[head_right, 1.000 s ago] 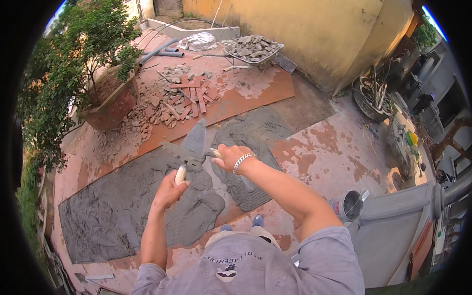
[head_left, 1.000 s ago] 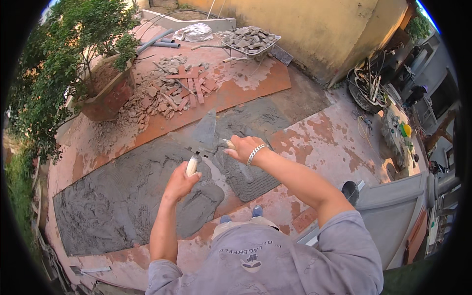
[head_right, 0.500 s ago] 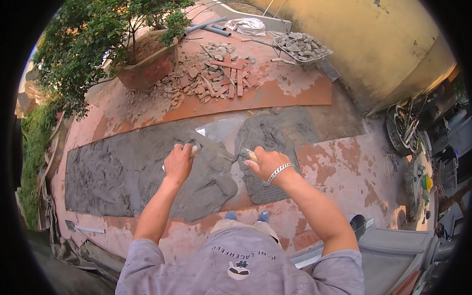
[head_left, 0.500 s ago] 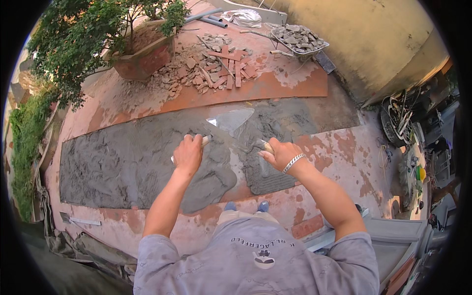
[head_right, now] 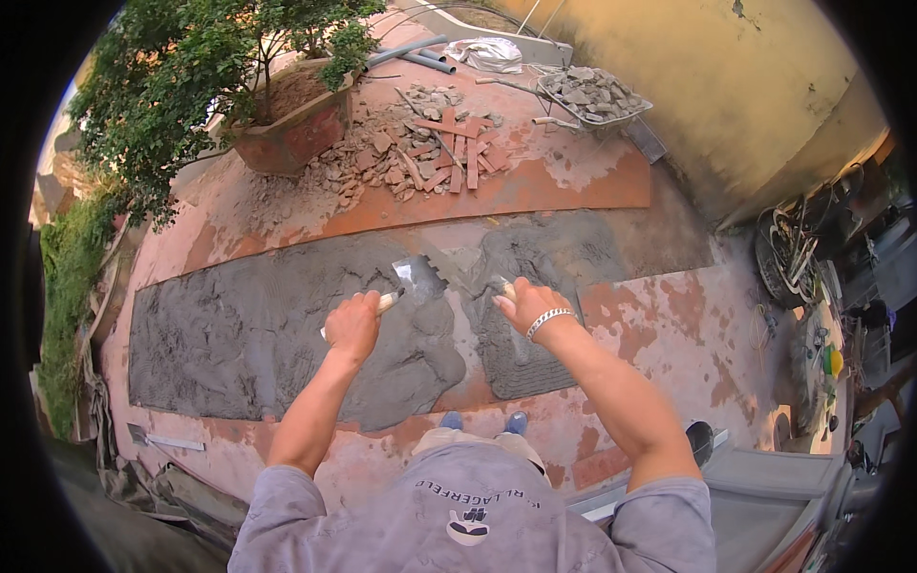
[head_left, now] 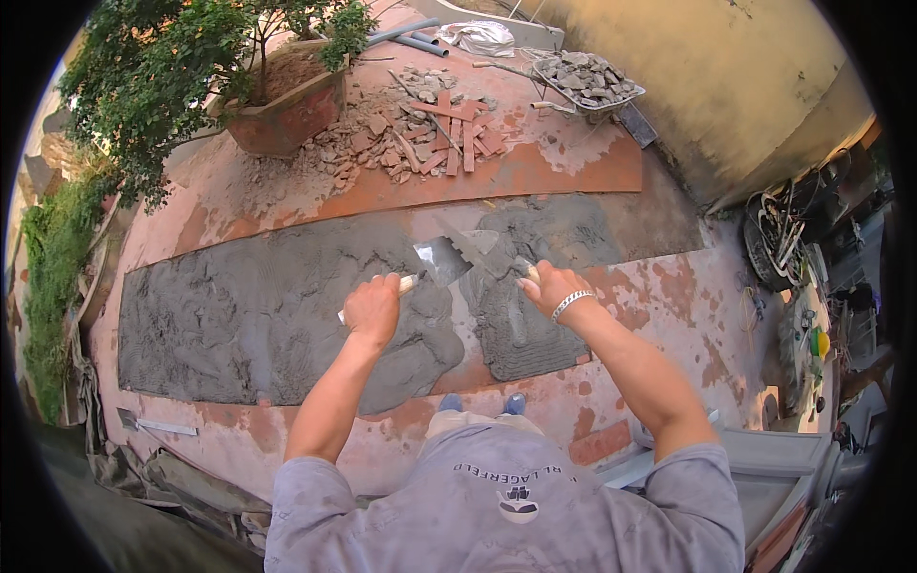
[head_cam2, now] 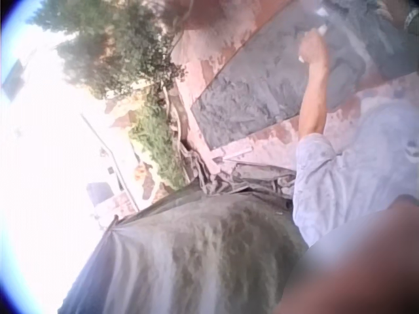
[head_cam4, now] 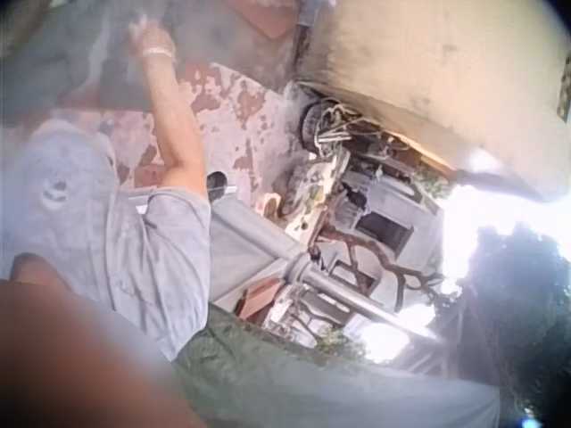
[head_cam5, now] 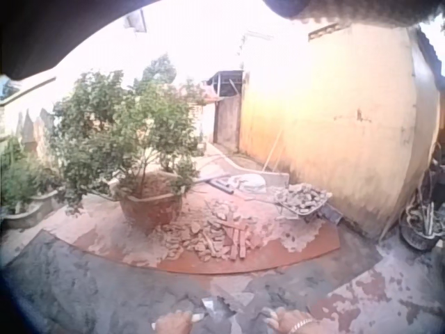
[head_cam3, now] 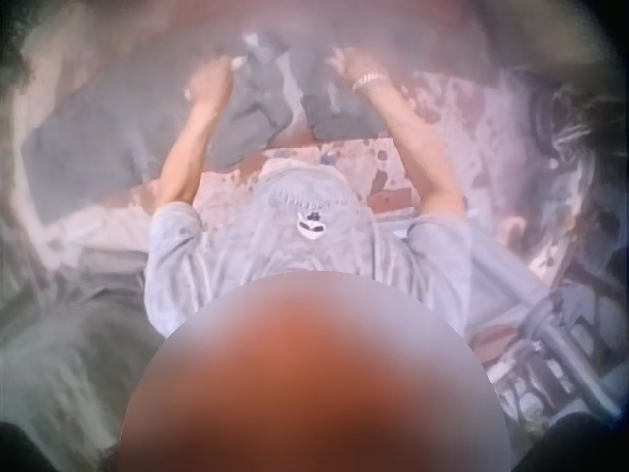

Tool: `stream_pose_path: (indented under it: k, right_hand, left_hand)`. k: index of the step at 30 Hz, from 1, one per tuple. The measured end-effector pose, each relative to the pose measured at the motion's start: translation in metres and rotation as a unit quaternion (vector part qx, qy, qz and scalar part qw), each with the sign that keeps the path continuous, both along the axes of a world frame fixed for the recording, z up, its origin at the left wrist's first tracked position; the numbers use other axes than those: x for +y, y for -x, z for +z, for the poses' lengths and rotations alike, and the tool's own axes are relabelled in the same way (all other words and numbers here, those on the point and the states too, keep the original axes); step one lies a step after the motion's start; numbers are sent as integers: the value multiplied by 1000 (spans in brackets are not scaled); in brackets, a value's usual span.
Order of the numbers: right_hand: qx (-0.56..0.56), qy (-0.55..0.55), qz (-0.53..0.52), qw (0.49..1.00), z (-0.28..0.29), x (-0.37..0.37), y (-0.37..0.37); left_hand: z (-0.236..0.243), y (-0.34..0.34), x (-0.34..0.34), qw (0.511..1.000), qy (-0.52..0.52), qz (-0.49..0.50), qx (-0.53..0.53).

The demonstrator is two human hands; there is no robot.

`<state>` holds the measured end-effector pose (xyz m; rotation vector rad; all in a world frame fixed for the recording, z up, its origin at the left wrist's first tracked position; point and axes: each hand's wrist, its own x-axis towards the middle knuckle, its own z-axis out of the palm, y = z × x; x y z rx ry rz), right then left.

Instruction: The person walks across a tiled patio carrying a metal straight edge and a trowel, then uses a hoe to spread wet cement on the floor. They switch to a trowel to smooth and level the cement surface, working across a rectangular area.

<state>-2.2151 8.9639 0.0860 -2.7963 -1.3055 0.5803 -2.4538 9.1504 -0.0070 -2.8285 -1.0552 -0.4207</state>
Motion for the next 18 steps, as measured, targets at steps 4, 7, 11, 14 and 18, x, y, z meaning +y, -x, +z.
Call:
stream_pose_path:
  k: [4,7,11,14,18]
  right_hand:
    - [72,-11,48,996,-4,4,6]
    - [18,-70,-56,996,-5,6,8]
    - [99,9,71,993,-10,7,12]
    - [100,-47,-34,993,-12,9,15]
    - [107,-52,0,993,-16,9,19]
  left_hand:
    - [-4,-4,1,999,-27,13,-11]
    - [-5,-5,8,999,22,30,32]
    - [-3,-11,10,999,2,42,-13]
    - [0,-18,8,999,8,46,1]
    - [3,-27,7,998,28,58,-15]
